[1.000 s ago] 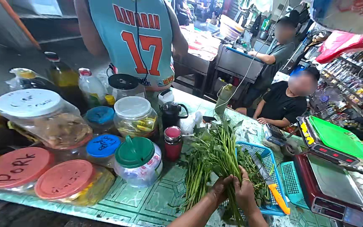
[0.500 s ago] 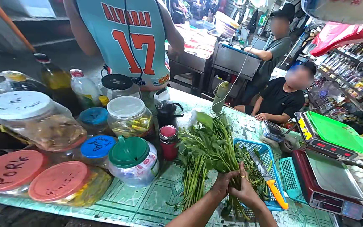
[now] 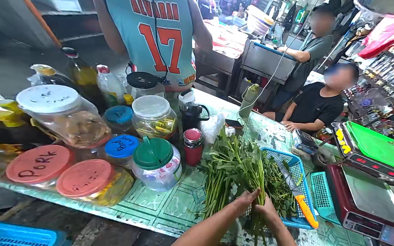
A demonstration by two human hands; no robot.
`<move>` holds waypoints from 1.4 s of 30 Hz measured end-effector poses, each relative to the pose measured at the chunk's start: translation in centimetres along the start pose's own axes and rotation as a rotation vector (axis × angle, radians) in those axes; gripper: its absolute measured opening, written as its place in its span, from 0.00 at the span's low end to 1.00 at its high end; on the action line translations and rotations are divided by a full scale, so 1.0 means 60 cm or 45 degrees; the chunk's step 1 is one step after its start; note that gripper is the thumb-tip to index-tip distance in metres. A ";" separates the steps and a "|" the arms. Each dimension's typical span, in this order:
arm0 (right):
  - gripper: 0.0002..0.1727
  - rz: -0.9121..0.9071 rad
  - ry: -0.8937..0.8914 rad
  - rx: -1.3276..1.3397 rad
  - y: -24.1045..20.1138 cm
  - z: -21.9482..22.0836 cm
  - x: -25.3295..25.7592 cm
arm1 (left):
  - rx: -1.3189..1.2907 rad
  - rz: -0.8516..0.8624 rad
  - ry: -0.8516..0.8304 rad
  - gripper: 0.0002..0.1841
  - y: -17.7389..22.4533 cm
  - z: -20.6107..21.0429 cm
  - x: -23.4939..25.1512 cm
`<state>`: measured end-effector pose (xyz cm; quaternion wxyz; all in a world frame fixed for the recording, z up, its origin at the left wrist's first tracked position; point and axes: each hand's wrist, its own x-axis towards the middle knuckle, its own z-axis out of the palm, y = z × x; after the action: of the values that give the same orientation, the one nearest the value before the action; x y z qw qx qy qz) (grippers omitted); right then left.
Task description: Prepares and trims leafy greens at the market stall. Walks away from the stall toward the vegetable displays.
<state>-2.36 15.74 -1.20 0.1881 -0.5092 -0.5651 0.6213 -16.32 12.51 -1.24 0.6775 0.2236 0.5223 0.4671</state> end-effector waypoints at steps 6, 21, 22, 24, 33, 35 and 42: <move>0.45 -0.260 -0.208 -0.166 -0.033 0.001 0.000 | -0.370 0.369 -0.122 0.24 0.036 -0.001 -0.017; 0.21 0.028 -0.228 -0.546 -0.010 0.073 0.102 | 0.660 0.334 0.523 0.30 0.226 -0.150 -0.092; 0.20 0.075 -0.242 -0.651 -0.001 0.088 0.110 | 0.591 0.343 0.529 0.29 0.234 -0.155 -0.101; 0.21 0.133 -0.260 -0.785 0.014 0.127 0.116 | 0.438 0.366 0.518 0.27 0.244 -0.162 -0.114; 0.21 0.192 0.048 -0.681 -0.026 0.156 0.084 | 0.124 0.420 0.268 0.24 0.247 -0.184 -0.153; 0.20 -0.036 0.263 -0.448 -0.062 0.123 0.053 | -0.016 0.397 0.165 0.21 0.235 -0.178 -0.149; 0.16 -0.667 0.693 -0.045 -0.142 0.106 -0.045 | -0.405 0.338 -0.214 0.19 0.147 -0.107 -0.072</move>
<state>-9.55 12.77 6.55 0.4750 -0.4969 -0.6163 0.3843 -25.79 11.64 5.64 0.6779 0.2189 0.3496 0.6085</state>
